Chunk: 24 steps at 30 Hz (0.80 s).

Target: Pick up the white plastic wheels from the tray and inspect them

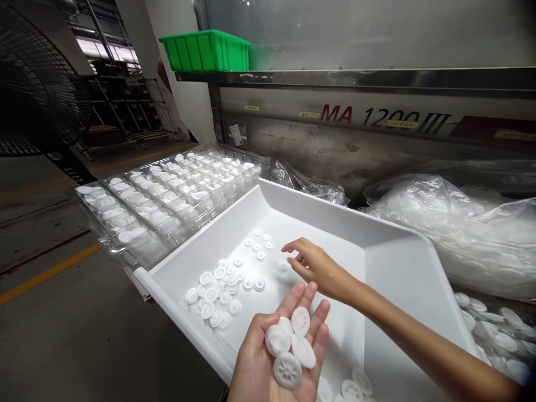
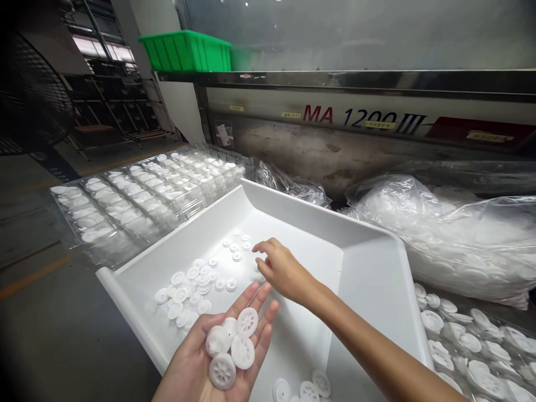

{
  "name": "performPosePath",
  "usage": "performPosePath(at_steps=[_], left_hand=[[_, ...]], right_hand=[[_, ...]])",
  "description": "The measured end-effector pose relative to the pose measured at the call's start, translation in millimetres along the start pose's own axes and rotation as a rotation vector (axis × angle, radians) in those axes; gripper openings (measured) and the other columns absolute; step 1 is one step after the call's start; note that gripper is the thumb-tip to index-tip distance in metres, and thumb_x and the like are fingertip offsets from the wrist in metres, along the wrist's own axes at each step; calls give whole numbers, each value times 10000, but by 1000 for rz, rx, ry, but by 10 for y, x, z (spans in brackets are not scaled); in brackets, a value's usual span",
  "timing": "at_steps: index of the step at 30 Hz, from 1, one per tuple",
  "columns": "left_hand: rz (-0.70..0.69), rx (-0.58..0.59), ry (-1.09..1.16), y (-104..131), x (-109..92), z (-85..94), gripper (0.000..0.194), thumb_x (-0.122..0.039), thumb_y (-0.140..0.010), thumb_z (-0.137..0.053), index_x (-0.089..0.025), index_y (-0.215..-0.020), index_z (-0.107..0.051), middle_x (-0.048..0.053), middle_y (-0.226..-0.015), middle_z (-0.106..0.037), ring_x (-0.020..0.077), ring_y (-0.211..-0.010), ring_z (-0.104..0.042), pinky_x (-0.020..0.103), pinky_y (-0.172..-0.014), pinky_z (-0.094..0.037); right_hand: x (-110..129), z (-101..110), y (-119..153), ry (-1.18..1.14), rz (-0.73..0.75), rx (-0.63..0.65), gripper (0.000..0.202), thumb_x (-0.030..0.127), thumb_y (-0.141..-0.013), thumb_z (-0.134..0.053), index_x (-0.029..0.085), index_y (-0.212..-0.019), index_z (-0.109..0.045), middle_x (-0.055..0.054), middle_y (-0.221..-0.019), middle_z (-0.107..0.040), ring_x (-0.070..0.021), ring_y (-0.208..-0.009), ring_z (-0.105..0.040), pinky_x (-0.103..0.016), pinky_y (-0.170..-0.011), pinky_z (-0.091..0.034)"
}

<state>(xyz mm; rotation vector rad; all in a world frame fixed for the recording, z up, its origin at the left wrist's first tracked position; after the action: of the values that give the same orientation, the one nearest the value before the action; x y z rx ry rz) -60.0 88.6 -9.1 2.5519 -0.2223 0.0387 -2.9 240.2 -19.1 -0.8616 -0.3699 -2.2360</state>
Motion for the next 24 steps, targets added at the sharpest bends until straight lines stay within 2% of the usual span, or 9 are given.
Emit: performPosePath(at_steps=[2,4,8,10,12,15,19,22,24], left_hand=[[-4,-12,-7,9,12,0,464,-183,-899,-366,-57,-1330,-485,114,-1235,-654,279,-1132,-616,357,-964,-460],[2,-29,-11,16,43,-9,471,-186,-900,-381,-72,-1350,-462,123,-1241,-650,264,-1111,-632,349,-976,-456],[64,21,-20,25,130,-70,503,-213,-927,-376,-115,-1421,-367,120,-1261,-630,219,-1164,-602,267,-925,-464],[98,60,-27,34,157,-88,514,-236,-943,-348,-107,-1440,-326,130,-1269,-618,213,-1181,-590,257,-928,-460],[110,78,-39,45,164,-76,524,-231,-943,-339,-77,-1443,-305,153,-1258,-619,216,-1148,-613,279,-971,-452],[121,129,-84,56,170,-53,536,-224,-939,-322,-45,-1443,-288,195,-1254,-613,231,-1132,-624,309,-987,-454],[75,138,-90,49,147,-17,543,-229,-941,-318,-75,-1458,-258,185,-1277,-606,227,-1158,-607,322,-1003,-447],[59,132,-92,48,125,-13,525,-223,-943,-325,-91,-1449,-278,169,-1304,-592,231,-1176,-594,316,-1007,-443],[68,113,-106,52,118,-2,510,-229,-948,-341,-116,-1443,-290,142,-1299,-602,224,-1184,-587,286,-960,-465]], right_hand=[[245,210,245,-59,41,-46,212,329,-1009,-437,242,-1182,-524,-18,-1192,-530,-136,-931,-573,-308,-817,-506],[450,360,509,-71,82,-14,254,398,-982,-484,344,-1230,-494,29,-1232,-496,-132,-1009,-544,-271,-836,-491],[609,331,929,2,34,199,237,314,-940,-556,408,-1155,-518,82,-1311,-401,-118,-1087,-515,-254,-956,-440],[601,274,1016,-6,-5,211,164,320,-947,-550,385,-1096,-531,81,-1289,-407,-118,-1112,-496,-256,-974,-423],[584,262,1009,-55,-14,132,86,375,-946,-553,349,-1028,-551,70,-1228,-458,-127,-1127,-483,-257,-974,-414],[538,284,919,-72,-51,4,99,386,-960,-518,307,-929,-569,62,-1140,-523,-115,-1017,-533,-248,-860,-456],[504,273,886,9,-69,-37,201,401,-985,-465,302,-865,-593,56,-1167,-527,-138,-1032,-542,-303,-875,-451],[521,298,1015,139,-9,-151,163,410,-992,-441,326,-1055,-565,3,-1264,-466,-180,-1133,-502,-347,-916,-457],[620,292,1150,268,180,-243,248,368,-970,-494,283,-1203,-512,-65,-1282,-442,-198,-1168,-481,-323,-883,-497]])
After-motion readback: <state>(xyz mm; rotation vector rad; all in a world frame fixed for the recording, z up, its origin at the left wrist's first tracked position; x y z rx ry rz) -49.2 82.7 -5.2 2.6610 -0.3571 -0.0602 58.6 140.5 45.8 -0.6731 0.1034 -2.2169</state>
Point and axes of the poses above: each hand's wrist, its own y-axis away from the middle knuckle, its own z-axis out of the back of the hand, x = y × z, the point moved 5 cm from there along -y, towards the middle knuckle
